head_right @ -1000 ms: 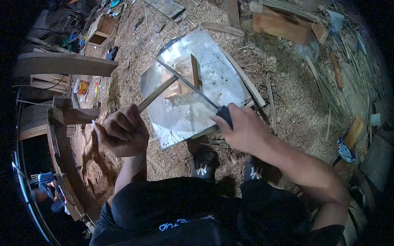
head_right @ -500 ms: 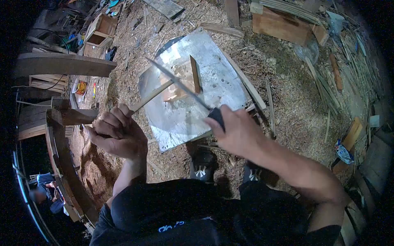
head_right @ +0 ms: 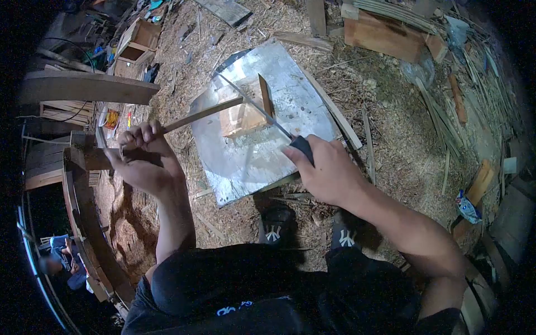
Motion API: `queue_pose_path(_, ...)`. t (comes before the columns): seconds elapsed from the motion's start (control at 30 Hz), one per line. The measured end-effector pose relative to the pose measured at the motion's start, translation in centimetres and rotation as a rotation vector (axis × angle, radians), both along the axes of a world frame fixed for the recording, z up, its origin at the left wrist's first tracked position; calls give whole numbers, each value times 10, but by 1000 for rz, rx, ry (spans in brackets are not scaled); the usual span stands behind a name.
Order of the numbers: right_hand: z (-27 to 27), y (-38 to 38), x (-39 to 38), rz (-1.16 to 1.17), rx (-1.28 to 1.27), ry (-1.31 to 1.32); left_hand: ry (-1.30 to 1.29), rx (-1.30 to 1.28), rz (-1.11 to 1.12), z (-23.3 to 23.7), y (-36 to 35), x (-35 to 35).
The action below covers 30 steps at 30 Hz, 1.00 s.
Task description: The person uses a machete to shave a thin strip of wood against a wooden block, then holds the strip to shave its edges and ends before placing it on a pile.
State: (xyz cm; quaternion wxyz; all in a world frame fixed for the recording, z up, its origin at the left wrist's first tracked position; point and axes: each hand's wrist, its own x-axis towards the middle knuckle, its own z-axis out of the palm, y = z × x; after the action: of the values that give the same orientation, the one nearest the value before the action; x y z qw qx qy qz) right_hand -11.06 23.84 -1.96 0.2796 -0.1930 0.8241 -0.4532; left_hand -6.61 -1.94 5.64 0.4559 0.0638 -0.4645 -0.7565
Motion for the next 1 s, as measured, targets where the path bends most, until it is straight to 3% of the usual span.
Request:
queue_pose_path(0.07, -2, 6, 1, -14, -20, 19, 45, 7, -84, -10, -20, 6)
queue_pose_path(0.13, -5, 9, 2, -27, -75, 57, -98, 59, 66, -11, -25, 4)
queue_pose_path(0.2, -1, 12, 2, -24, -63, 47, -90, 53, -25, -15, -36, 10)
queue_pose_path(0.5, 0, 13, 4, 18, -79, 92, -201, 24, 98, -16, -39, 7)
queue_pose_path(0.7, 0, 13, 5, 36, -65, 65, -209, -124, 102, -9, -27, 9)
queue_pose_path(0.77, 2, 12, 4, 38, -74, 53, -104, -144, -46, -10, -28, 10)
queue_pose_path(1.0, -4, 15, 8, 4, -100, 82, -180, -271, 55, -5, -13, 7)
